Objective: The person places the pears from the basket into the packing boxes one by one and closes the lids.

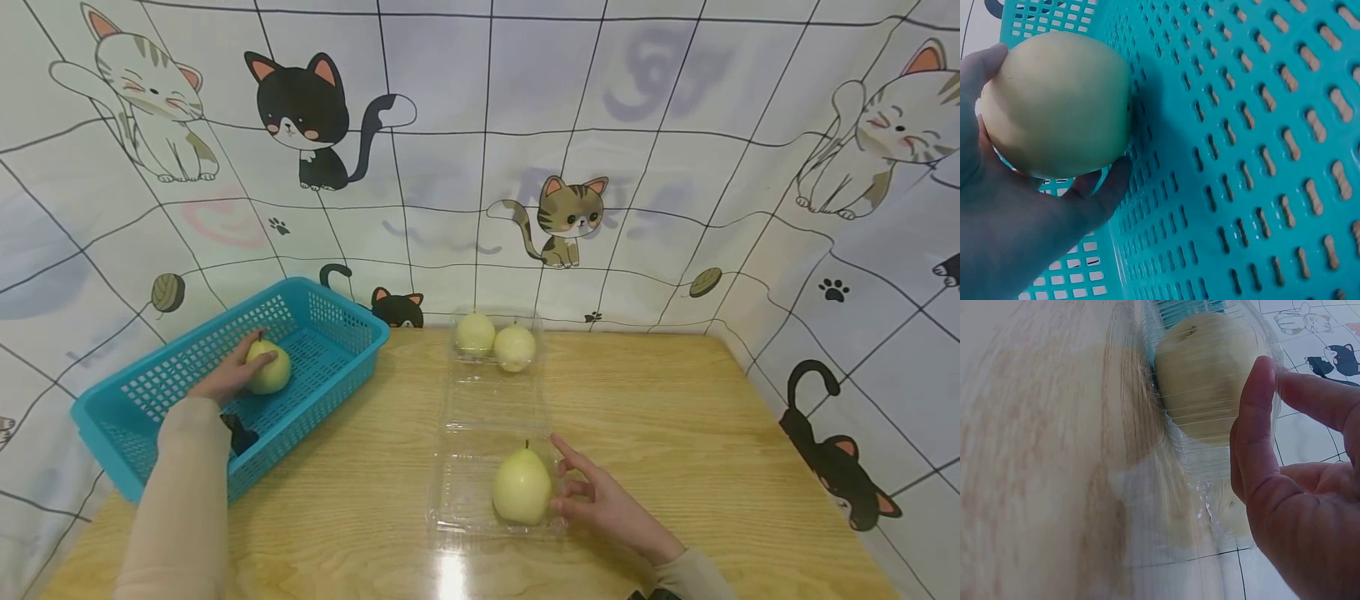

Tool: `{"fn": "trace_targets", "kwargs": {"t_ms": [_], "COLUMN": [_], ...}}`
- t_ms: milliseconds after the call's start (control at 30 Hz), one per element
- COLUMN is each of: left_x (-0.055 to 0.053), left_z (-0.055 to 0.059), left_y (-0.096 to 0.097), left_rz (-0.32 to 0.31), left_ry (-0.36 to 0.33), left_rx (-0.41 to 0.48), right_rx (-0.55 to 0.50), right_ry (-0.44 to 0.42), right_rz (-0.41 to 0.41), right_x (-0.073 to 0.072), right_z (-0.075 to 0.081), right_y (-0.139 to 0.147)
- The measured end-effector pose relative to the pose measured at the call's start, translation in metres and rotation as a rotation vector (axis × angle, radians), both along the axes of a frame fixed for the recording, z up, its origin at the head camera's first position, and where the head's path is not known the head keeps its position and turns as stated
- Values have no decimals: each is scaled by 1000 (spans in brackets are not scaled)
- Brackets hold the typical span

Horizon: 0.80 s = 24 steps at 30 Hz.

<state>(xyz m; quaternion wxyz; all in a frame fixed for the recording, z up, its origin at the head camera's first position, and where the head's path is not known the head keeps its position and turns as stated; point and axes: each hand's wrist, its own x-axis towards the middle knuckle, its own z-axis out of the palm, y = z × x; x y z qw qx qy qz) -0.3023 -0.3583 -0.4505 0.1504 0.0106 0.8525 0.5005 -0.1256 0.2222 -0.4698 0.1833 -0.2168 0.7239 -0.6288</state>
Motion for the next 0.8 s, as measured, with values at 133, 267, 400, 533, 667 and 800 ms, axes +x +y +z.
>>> {"fn": "trace_targets", "kwargs": {"t_ms": [133, 267, 400, 533, 667, 800], "left_x": [-3, -3, -1, 0, 0, 0], "left_z": [-3, -4, -1, 3, 8, 11], "left_y": [0, 1, 2, 1, 3, 5], "left_rz": [5, 12, 25, 55, 76, 59], "left_ry": [-9, -5, -1, -5, 13, 36], "left_rx": [5, 3, -24, -38, -50, -51], "right_rx": [11, 30, 30, 14, 16, 27], "right_ry": [-16, -25, -18, -6, -6, -2], "right_rz": [-9, -14, -7, 3, 0, -4], "right_x": [1, 1, 1, 0, 0, 0], "right_z": [0, 1, 1, -2, -3, -2], "right_y": [0, 0, 0, 0, 0, 1]}}
